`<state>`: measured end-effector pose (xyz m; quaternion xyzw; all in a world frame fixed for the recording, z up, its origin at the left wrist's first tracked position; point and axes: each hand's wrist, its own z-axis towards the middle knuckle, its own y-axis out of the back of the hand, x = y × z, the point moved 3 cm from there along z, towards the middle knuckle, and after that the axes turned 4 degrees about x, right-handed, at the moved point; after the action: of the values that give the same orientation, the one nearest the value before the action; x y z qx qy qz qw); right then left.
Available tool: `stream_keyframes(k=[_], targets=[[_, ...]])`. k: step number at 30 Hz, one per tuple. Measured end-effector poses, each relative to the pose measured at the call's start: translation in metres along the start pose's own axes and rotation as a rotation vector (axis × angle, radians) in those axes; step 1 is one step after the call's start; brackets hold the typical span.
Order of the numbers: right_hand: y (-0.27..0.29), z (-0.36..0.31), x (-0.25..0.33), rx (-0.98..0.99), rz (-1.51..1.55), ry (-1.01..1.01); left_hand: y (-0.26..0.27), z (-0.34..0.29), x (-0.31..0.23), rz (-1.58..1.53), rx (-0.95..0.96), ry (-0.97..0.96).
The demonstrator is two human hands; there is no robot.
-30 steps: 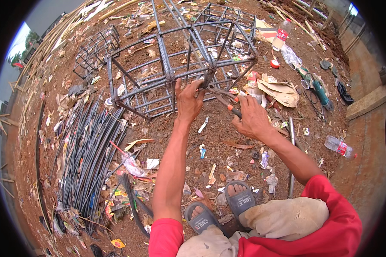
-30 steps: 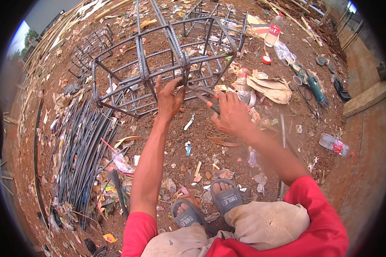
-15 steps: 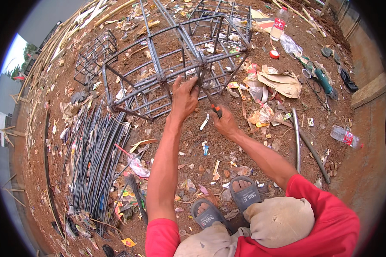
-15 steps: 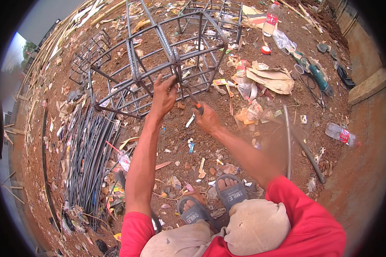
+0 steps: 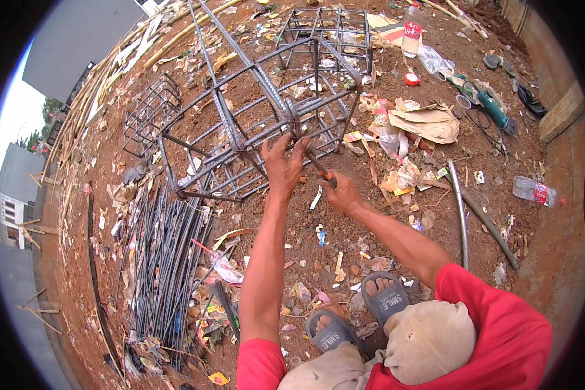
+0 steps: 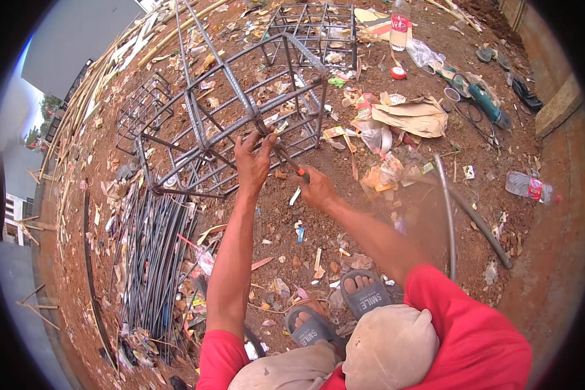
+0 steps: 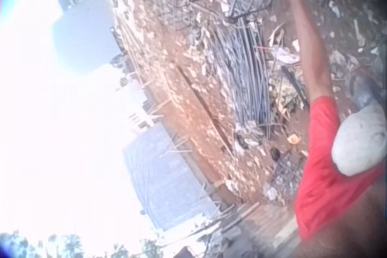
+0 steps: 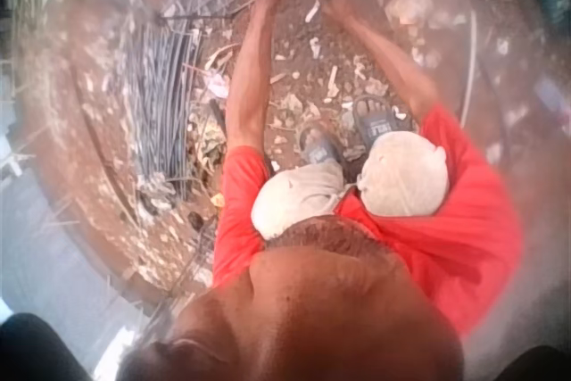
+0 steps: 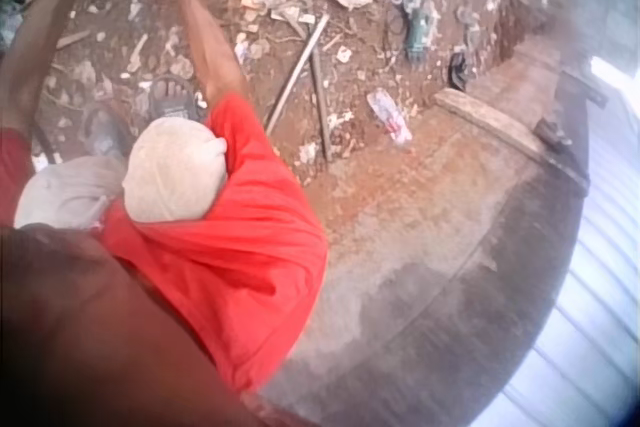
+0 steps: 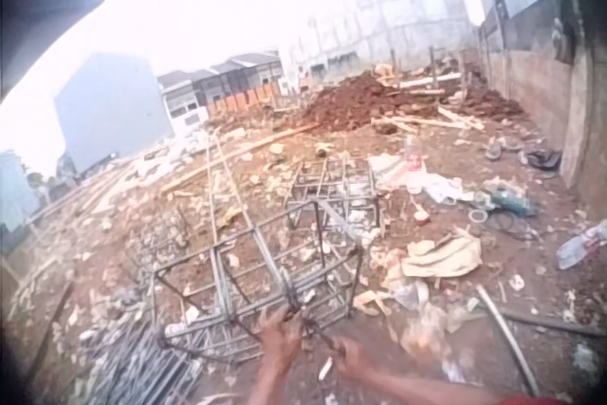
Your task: The person assembles a steel reinforcement cage by placing metal rods into a pre-fabricated frame, securing intersections with wire, and using pliers to twist and cut the wire.
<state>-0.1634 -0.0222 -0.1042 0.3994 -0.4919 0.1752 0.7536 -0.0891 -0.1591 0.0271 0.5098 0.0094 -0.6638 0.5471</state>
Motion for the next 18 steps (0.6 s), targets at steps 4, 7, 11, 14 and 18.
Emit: stream_keyframes(k=[4,7,11,14,18], targets=[[0.006,-0.002,0.003,0.051,-0.051,0.021,0.000,0.000,0.006,0.012,0.030,-0.009],[0.018,-0.011,0.024,0.436,0.357,-0.296,0.007,0.001,0.010,0.002,0.060,-0.043],[0.037,-0.031,0.060,0.930,1.763,-0.691,0.008,-0.002,0.018,-0.042,0.101,-0.025],[0.030,-0.035,0.049,0.991,1.963,-0.655,0.000,0.002,0.019,-0.082,0.119,0.003],[0.036,-0.033,0.053,0.914,1.787,-0.558,0.009,0.007,0.019,-0.065,0.034,-0.037]])
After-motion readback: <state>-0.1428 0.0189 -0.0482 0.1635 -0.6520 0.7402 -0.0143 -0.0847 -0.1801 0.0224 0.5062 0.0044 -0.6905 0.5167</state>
